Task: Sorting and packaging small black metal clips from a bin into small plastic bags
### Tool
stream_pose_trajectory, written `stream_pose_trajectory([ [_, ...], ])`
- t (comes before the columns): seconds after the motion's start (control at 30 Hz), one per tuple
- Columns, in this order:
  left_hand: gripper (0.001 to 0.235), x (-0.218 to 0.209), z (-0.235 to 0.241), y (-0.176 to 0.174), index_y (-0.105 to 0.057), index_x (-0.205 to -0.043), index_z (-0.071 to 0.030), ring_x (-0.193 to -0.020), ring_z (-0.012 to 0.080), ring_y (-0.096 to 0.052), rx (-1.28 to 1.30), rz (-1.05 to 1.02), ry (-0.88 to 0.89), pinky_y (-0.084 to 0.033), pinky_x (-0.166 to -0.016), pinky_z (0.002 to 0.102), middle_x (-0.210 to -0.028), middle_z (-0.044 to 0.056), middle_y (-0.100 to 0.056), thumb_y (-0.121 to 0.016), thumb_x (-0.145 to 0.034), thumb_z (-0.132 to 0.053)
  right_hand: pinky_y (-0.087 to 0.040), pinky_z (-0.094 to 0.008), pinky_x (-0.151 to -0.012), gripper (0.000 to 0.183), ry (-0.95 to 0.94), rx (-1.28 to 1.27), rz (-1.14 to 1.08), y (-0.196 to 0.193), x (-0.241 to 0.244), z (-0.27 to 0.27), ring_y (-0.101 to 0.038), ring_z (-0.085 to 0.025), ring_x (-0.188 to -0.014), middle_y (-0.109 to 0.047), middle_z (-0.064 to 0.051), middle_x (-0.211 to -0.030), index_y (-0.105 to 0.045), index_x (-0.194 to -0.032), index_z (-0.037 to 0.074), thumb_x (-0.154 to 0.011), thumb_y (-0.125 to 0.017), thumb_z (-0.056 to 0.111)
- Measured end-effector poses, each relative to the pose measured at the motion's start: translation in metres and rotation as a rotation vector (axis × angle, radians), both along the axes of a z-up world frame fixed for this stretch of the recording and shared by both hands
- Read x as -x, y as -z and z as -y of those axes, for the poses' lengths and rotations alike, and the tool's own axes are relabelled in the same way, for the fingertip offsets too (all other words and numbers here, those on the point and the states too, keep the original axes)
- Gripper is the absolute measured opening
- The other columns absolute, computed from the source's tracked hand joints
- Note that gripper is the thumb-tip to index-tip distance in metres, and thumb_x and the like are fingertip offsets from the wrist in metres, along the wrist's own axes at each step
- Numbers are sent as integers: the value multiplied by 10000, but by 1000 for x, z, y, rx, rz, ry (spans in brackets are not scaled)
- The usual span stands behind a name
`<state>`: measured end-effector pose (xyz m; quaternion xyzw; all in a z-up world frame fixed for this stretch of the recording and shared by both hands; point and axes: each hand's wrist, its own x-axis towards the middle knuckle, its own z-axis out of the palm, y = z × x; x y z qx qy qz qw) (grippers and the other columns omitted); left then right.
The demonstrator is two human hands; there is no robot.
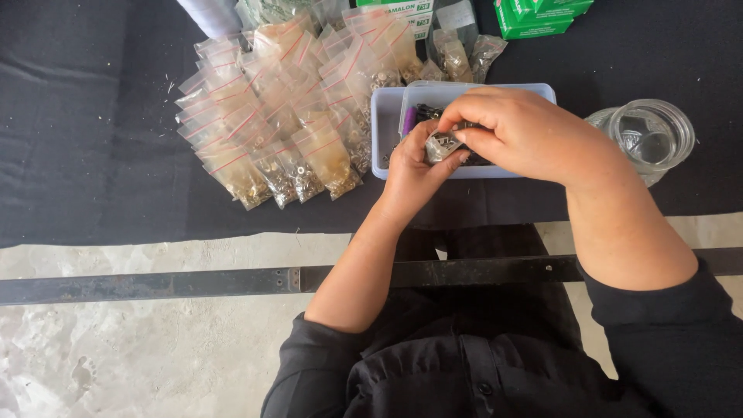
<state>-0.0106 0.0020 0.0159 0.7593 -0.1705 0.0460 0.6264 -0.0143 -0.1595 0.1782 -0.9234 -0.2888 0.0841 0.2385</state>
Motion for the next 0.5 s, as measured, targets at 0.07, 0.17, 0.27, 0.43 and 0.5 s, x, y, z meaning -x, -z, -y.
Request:
stream_pose_trajectory([
  [0.07,390,-1,1,0,-598,-1185,-178,-978,141,-667,27,26,7,-516,-846,311,-1085,-34,-707,-792,-881,-325,-484,-357,-759,201,0,-17,2,1,0,-5,-653,-193,-930,-695,-20,-1066,-701,-1146,101,-982,-587,71],
  [0.17,331,-4,2,8,-604,-1159,-178,-1039,153,-676,62,68,24,-522,-879,324,-1129,-40,-701,-769,-885,-266,-487,-334,-754,155,-18,-79,1,9,-2,-9,-650,-175,-889,-668,-23,-1046,-723,-1086,104,-975,-623,65],
  [0.27,318,-6,3,13,-605,-1156,-177,-1055,163,-689,73,82,26,-523,-877,337,-1155,-33,-708,-755,-884,-249,-483,-313,-768,137,-46,-145,5,19,-6,-7,-633,-163,-883,-644,-27,-1016,-736,-1069,108,-970,-654,60],
  [0.43,405,-2,1,3,-610,-1207,-176,-1022,140,-693,90,6,35,-535,-853,315,-1149,-17,-733,-790,-877,-328,-449,-290,-736,139,-29,-199,3,22,-6,0,-599,-142,-823,-616,-26,-969,-753,-1089,122,-975,-686,82],
  [0.5,421,-1,1,0,-613,-1209,-188,-983,133,-684,36,7,8,-519,-846,303,-1077,-38,-729,-798,-870,-356,-465,-289,-733,143,-19,-201,74,20,-5,4,-617,-154,-857,-655,-53,-1006,-729,-1118,51,-987,-675,25],
])
